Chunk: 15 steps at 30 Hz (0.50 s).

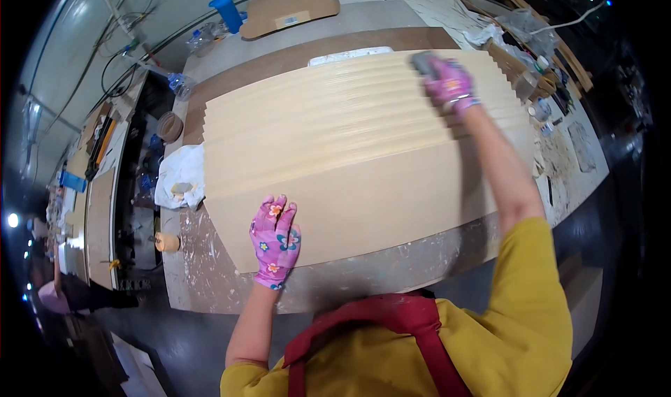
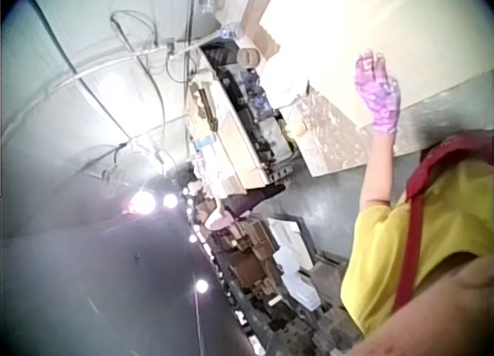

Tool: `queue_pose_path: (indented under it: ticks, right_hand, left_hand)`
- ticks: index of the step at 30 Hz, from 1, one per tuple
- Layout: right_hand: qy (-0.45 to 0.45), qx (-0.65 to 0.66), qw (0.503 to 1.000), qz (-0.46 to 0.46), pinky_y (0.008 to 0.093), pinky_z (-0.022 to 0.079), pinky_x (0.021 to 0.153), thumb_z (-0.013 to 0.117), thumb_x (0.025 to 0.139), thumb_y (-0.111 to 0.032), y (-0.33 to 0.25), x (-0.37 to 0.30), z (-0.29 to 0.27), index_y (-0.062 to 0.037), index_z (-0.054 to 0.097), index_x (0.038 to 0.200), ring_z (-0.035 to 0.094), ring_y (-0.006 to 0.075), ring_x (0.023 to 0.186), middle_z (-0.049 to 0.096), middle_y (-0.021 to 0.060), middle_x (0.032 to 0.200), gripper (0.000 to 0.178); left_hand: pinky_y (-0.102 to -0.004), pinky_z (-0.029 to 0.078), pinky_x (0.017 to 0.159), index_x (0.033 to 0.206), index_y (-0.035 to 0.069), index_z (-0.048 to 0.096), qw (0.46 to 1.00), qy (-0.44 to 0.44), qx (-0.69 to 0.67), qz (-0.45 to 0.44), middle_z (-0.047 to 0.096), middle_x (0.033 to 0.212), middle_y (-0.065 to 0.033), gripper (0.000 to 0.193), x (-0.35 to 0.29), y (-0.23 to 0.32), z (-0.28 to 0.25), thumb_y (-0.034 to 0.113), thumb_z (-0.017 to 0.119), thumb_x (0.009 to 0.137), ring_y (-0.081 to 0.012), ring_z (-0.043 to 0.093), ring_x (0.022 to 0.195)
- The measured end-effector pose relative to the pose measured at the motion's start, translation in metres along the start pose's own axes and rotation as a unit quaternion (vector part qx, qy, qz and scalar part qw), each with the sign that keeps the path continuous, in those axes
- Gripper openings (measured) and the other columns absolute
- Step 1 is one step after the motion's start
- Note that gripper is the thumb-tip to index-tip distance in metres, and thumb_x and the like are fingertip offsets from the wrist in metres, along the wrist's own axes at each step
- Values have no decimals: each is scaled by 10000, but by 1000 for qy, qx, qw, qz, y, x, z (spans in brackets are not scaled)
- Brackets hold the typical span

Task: The person sands a large wooden board with a sanding block, then wipes it with a cloth. They apply a liquid from a bottle onto the cloth and wipe the board again. Finally, they use a small brush to apply a substance from a jar to the edges of the board.

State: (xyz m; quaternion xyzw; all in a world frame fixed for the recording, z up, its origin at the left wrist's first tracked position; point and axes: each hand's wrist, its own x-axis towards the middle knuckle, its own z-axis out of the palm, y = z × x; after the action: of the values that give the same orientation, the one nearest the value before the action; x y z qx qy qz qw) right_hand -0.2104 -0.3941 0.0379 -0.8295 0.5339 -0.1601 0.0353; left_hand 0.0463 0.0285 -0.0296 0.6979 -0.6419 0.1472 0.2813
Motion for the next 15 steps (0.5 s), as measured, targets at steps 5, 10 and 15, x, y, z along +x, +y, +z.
queue_pose_path:
  ticks: [5, 10, 15]
  right_hand:
    - [48, -26, 992, -116, 454, 469, 962, 661, 796, -428, 59, 10, -43, -203, 588, 1309, 581, 383, 1129, 572, 187, 1270, 565]
    - [-58, 122, 945, -298, 446, 461, 983, 664, 775, -446, 4, 28, -2, -171, 585, 1305, 567, 391, 1137, 574, 191, 1257, 602]
    - [-32, 165, 905, -391, 440, 496, 923, 678, 747, -375, -168, 26, 59, -169, 623, 1249, 604, 365, 1069, 612, 162, 1174, 546]
  left_hand:
    - [-515, 368, 1048, 1259, 72, 579, 1000, -15, -2, -22, 526, 1348, -196, 470, 28, 48, 9, 187, 626, 806, -394, 460, 1289]
    - [-516, 324, 1080, 1293, 95, 570, 996, -27, 65, -56, 492, 1418, -144, 486, 64, 78, 37, 226, 614, 827, -383, 409, 1349]
    - [-529, 318, 1074, 1308, 115, 571, 995, -35, 80, -46, 493, 1430, -118, 460, 68, 79, 53, 356, 521, 919, -372, 408, 1353]
